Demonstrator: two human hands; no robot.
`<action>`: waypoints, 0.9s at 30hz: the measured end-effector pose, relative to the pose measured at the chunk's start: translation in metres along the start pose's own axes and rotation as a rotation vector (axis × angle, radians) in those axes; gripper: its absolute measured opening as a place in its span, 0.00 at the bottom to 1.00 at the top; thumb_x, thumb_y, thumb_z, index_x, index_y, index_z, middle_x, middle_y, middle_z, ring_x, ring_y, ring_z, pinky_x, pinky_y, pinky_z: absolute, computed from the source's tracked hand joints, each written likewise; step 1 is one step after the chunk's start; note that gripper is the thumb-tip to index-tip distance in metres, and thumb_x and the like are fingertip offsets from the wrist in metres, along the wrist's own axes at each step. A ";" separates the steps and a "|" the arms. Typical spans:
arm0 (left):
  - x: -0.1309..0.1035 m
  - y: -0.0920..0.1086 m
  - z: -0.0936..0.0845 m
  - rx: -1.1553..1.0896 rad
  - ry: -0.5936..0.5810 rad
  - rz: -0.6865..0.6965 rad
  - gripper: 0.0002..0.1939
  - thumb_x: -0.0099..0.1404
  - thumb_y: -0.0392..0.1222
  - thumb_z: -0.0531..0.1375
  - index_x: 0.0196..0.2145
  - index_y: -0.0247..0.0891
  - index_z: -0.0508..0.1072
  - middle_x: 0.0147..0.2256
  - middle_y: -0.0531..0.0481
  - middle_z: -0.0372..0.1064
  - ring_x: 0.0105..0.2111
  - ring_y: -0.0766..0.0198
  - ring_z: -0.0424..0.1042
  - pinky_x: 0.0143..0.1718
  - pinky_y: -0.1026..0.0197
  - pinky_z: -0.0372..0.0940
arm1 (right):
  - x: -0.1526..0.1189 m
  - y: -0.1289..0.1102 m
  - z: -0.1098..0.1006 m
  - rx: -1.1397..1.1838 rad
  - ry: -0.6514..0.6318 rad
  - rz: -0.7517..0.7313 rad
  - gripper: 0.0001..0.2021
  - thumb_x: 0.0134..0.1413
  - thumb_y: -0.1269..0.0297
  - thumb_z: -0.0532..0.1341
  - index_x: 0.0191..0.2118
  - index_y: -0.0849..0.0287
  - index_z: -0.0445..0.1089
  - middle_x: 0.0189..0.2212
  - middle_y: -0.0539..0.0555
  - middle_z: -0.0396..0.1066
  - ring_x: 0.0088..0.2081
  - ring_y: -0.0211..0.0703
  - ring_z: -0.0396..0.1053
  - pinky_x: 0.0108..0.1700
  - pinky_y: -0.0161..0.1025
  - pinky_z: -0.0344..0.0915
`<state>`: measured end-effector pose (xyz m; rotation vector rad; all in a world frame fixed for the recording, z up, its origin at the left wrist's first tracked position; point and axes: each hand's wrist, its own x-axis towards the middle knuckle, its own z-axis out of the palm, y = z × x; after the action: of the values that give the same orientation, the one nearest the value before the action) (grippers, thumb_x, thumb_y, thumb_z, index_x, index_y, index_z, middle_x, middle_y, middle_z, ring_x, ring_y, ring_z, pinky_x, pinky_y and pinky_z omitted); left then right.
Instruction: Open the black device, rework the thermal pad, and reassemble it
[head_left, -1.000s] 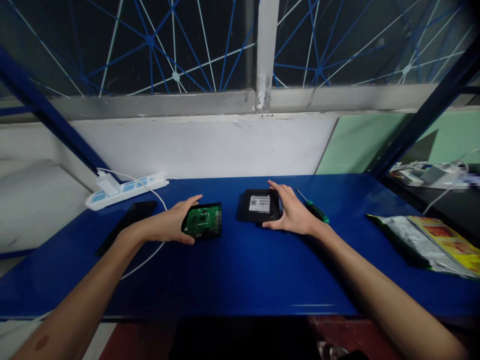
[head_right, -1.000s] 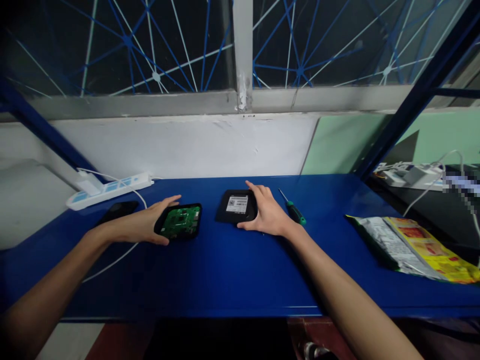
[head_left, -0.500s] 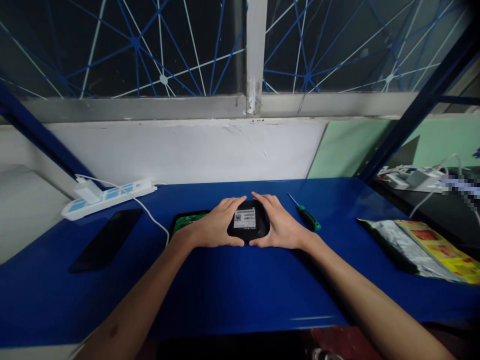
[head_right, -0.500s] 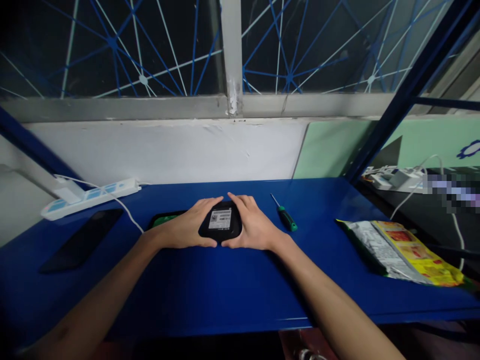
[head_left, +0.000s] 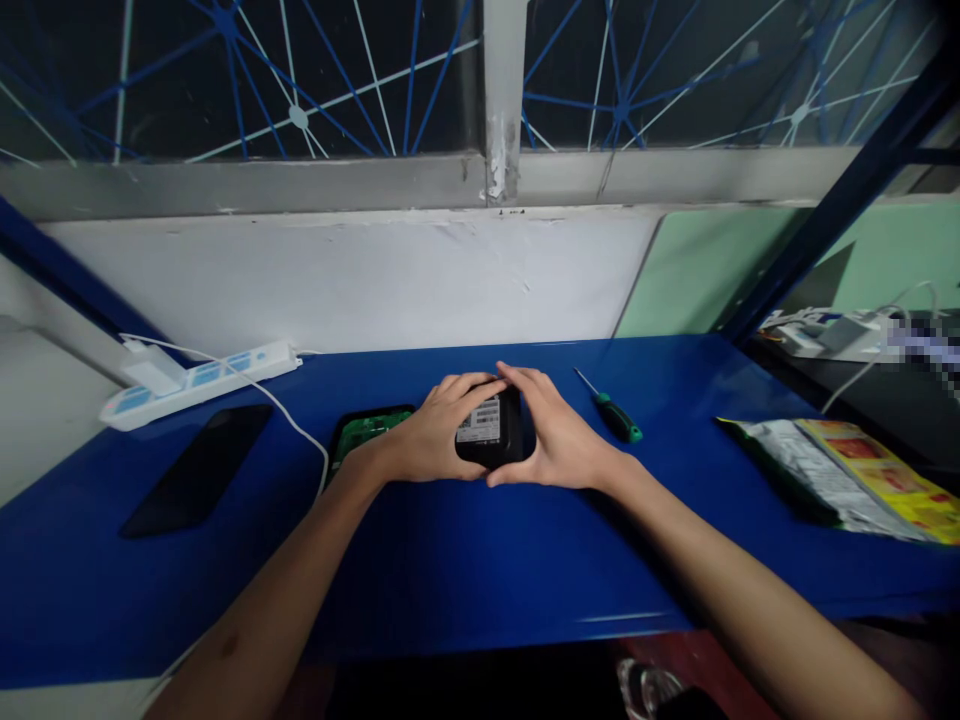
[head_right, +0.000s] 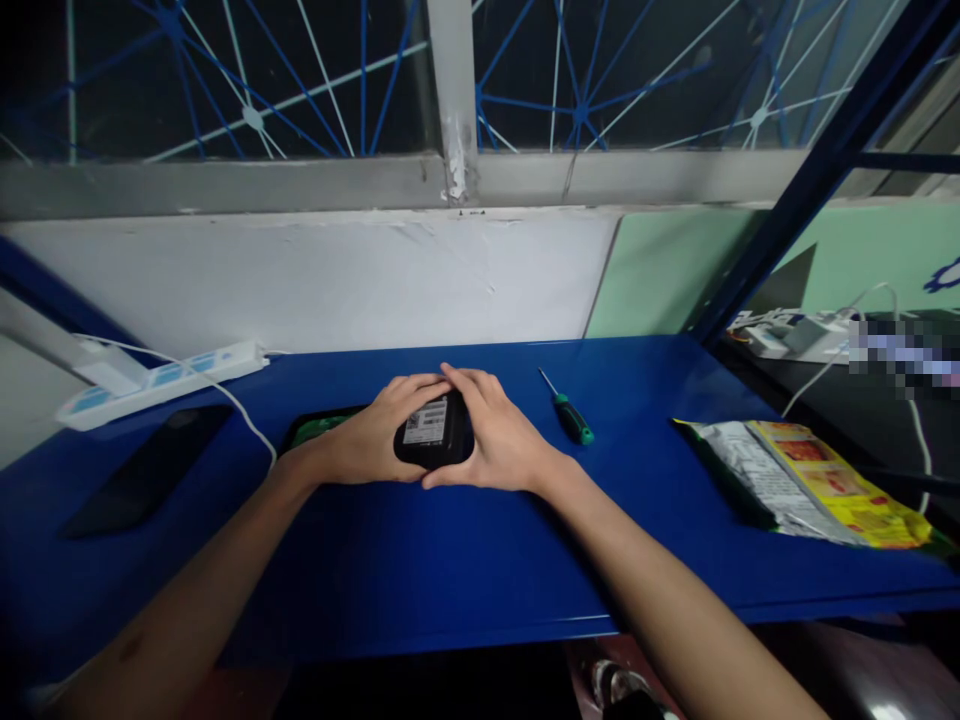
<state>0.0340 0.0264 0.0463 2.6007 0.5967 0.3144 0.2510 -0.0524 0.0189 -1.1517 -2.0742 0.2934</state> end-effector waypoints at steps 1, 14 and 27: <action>-0.001 0.001 -0.002 -0.020 0.014 -0.003 0.55 0.52 0.54 0.71 0.70 0.51 0.49 0.67 0.40 0.48 0.66 0.35 0.50 0.65 0.30 0.53 | 0.000 0.000 0.000 0.010 0.025 -0.003 0.66 0.35 0.32 0.71 0.74 0.55 0.38 0.67 0.70 0.52 0.68 0.69 0.52 0.66 0.69 0.58; -0.008 -0.007 0.000 -0.255 0.200 0.036 0.55 0.53 0.54 0.72 0.69 0.50 0.45 0.69 0.40 0.44 0.69 0.38 0.49 0.69 0.39 0.51 | -0.004 0.009 0.011 0.016 -0.045 0.079 0.66 0.42 0.37 0.71 0.75 0.54 0.27 0.73 0.70 0.44 0.72 0.70 0.47 0.68 0.70 0.54; -0.004 -0.013 0.007 -0.352 0.167 0.014 0.57 0.53 0.57 0.72 0.68 0.49 0.41 0.70 0.38 0.43 0.71 0.38 0.46 0.70 0.39 0.49 | -0.003 0.016 0.014 0.057 -0.124 0.099 0.68 0.40 0.36 0.71 0.74 0.54 0.26 0.73 0.70 0.43 0.73 0.69 0.45 0.69 0.73 0.48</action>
<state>0.0282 0.0327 0.0331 2.2550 0.5249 0.5902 0.2525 -0.0434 -0.0006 -1.2318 -2.1045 0.4797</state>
